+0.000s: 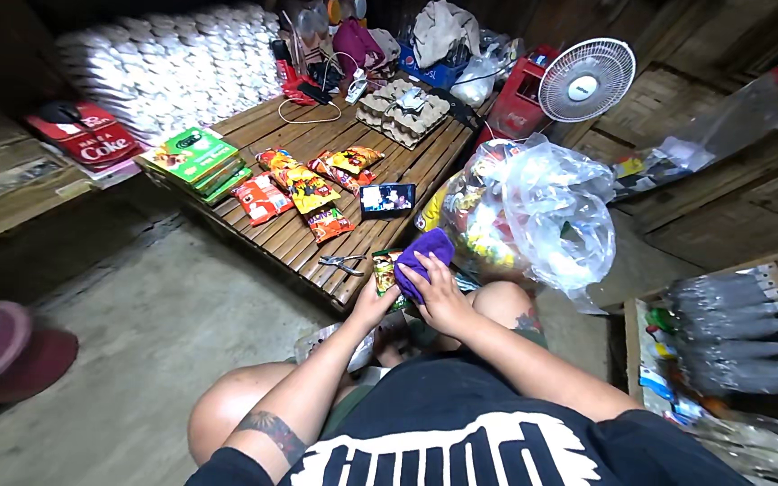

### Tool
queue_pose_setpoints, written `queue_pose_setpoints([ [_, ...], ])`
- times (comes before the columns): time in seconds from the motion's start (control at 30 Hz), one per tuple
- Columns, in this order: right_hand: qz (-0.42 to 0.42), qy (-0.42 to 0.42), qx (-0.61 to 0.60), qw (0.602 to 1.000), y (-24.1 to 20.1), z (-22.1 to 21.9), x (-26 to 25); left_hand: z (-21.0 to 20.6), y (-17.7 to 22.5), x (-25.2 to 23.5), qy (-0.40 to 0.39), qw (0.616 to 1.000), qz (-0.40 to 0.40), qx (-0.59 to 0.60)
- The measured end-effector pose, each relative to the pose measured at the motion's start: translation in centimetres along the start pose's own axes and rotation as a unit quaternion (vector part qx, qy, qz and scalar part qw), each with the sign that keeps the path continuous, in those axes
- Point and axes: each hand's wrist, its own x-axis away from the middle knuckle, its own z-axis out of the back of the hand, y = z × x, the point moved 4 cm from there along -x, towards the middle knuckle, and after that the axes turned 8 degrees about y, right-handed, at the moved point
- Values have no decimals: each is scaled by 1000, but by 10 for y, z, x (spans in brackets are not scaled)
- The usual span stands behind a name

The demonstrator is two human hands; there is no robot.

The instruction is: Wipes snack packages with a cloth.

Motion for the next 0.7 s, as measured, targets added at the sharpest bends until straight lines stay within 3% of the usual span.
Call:
queue_pose_setpoints([
  [0.7,2,7,0,1000,3,1,1,-2,2,-2,0,1000,-4,16],
])
